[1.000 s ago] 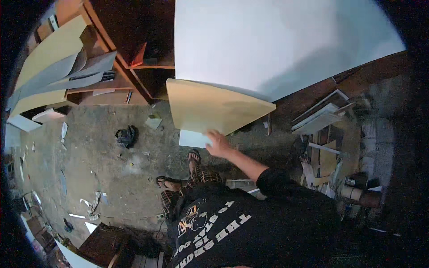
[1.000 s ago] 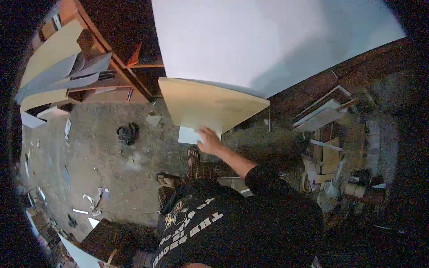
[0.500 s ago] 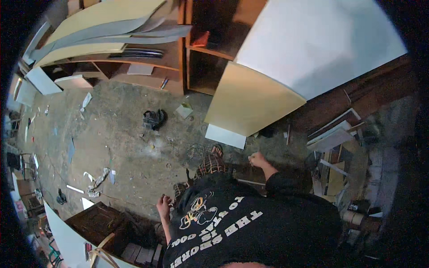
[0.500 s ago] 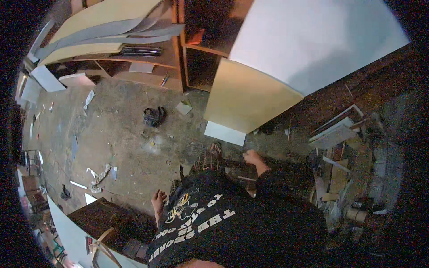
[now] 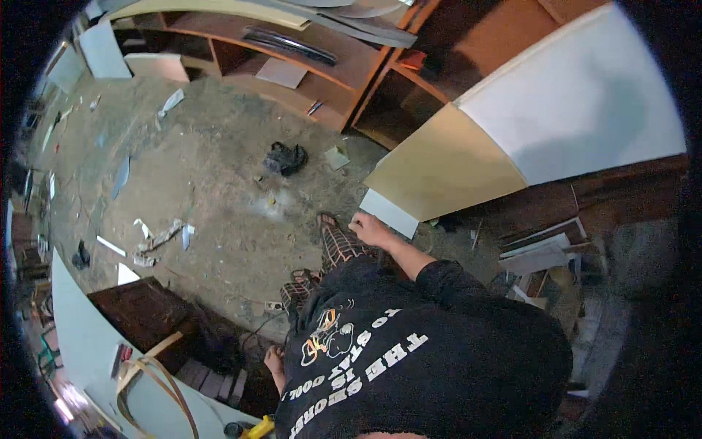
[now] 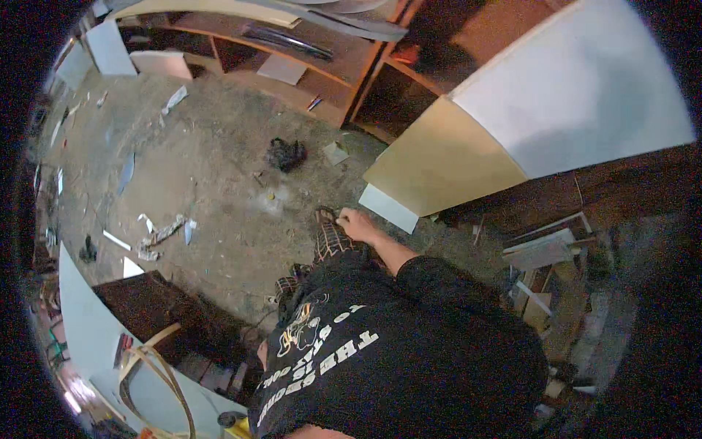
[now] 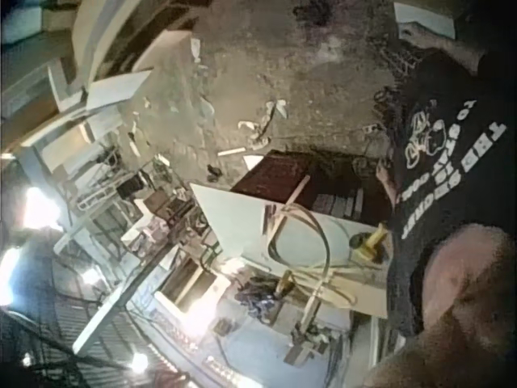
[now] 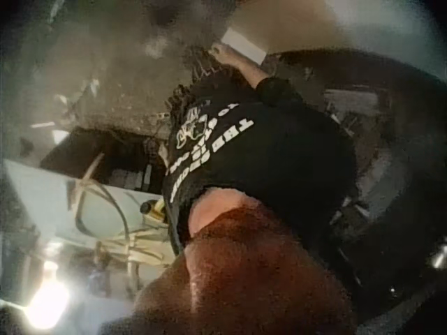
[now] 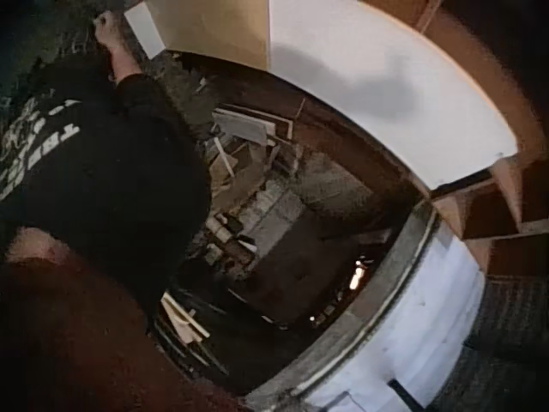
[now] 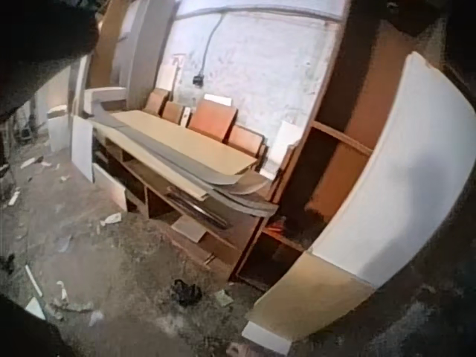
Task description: The person applies adhesive from a bottle to the edge of a board, positions a strip of banding material, and uses a heat gun and a sanding block to secure and smooth it.
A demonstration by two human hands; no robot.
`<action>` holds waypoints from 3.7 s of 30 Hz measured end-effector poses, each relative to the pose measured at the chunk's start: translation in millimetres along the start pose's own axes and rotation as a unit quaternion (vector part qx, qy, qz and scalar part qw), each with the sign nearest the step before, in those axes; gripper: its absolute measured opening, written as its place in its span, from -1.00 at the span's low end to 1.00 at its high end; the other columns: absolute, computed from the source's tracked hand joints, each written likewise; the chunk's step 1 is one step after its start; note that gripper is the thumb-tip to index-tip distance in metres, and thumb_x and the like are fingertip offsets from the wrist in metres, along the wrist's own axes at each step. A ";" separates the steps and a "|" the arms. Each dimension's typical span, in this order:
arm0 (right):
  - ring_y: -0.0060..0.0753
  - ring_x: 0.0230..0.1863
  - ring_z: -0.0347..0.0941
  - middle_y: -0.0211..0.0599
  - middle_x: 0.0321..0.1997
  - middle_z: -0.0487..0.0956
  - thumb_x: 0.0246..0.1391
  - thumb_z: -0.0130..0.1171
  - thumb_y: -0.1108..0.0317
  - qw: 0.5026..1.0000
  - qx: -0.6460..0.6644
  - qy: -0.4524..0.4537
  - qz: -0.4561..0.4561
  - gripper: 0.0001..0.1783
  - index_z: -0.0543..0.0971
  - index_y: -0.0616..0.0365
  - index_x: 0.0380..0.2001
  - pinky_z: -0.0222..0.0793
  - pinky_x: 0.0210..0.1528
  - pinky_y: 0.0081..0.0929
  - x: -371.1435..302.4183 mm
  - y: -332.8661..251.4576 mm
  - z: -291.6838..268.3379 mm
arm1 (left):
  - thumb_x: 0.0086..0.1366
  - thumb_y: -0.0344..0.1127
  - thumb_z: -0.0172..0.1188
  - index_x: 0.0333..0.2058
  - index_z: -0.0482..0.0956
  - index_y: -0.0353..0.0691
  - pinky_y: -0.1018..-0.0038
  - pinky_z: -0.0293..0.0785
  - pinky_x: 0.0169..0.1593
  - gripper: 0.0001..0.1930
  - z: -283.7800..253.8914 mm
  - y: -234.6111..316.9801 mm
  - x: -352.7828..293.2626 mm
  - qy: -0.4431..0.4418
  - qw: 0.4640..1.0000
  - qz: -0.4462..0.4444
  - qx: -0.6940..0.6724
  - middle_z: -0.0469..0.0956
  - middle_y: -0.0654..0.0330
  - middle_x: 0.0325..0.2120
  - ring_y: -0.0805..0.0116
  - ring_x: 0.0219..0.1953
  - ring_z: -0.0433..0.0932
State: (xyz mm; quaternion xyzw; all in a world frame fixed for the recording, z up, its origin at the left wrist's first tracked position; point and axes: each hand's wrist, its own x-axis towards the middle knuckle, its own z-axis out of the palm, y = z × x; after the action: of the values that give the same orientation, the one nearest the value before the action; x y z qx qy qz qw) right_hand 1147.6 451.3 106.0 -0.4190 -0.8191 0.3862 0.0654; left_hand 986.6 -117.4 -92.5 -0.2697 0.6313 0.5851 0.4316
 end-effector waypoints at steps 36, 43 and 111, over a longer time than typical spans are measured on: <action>-0.25 0.24 0.35 -0.18 0.25 0.39 0.30 -0.04 0.08 0.690 0.052 -0.662 -0.289 -0.38 0.32 0.22 0.31 0.30 0.20 -0.29 -353.4 -651.5 282.2 | 0.15 -0.32 0.31 -0.36 0.59 -0.18 0.22 0.50 -0.28 -0.88 -291.7 299.9 -400.7 0.219 0.732 0.618 0.188 0.57 0.11 -0.42 0.05 -0.35 0.59; -0.31 0.15 0.45 -0.19 0.23 0.45 0.32 -0.08 0.21 0.642 0.052 -0.717 -0.265 -0.44 0.32 0.23 0.31 0.38 0.11 -0.32 -152.4 -624.5 225.4 | 0.29 -0.25 0.15 -0.25 0.50 -0.22 0.13 0.50 -0.26 -0.82 -121.0 372.2 -314.3 0.272 0.744 0.556 0.251 0.52 -0.01 -0.34 -0.09 -0.30 0.57; -0.18 -0.21 0.64 -0.01 -0.22 0.68 0.01 0.33 0.15 0.713 -0.093 -0.548 -0.428 -0.46 0.53 0.30 -0.02 0.55 -0.11 -0.27 -148.9 -810.4 613.8 | 0.20 -0.28 0.37 0.24 0.14 -0.44 0.46 0.54 -0.13 -0.24 -296.0 337.6 -255.3 0.543 0.762 0.312 -0.165 0.49 0.01 -0.10 0.33 -0.21 0.57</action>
State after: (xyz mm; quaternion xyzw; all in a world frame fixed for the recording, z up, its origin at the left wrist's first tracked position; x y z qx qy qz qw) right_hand 463.2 -297.3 270.1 0.2573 -0.8349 0.4008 -0.2758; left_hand 756.3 -389.7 281.0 -0.3977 0.7027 0.5385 -0.2409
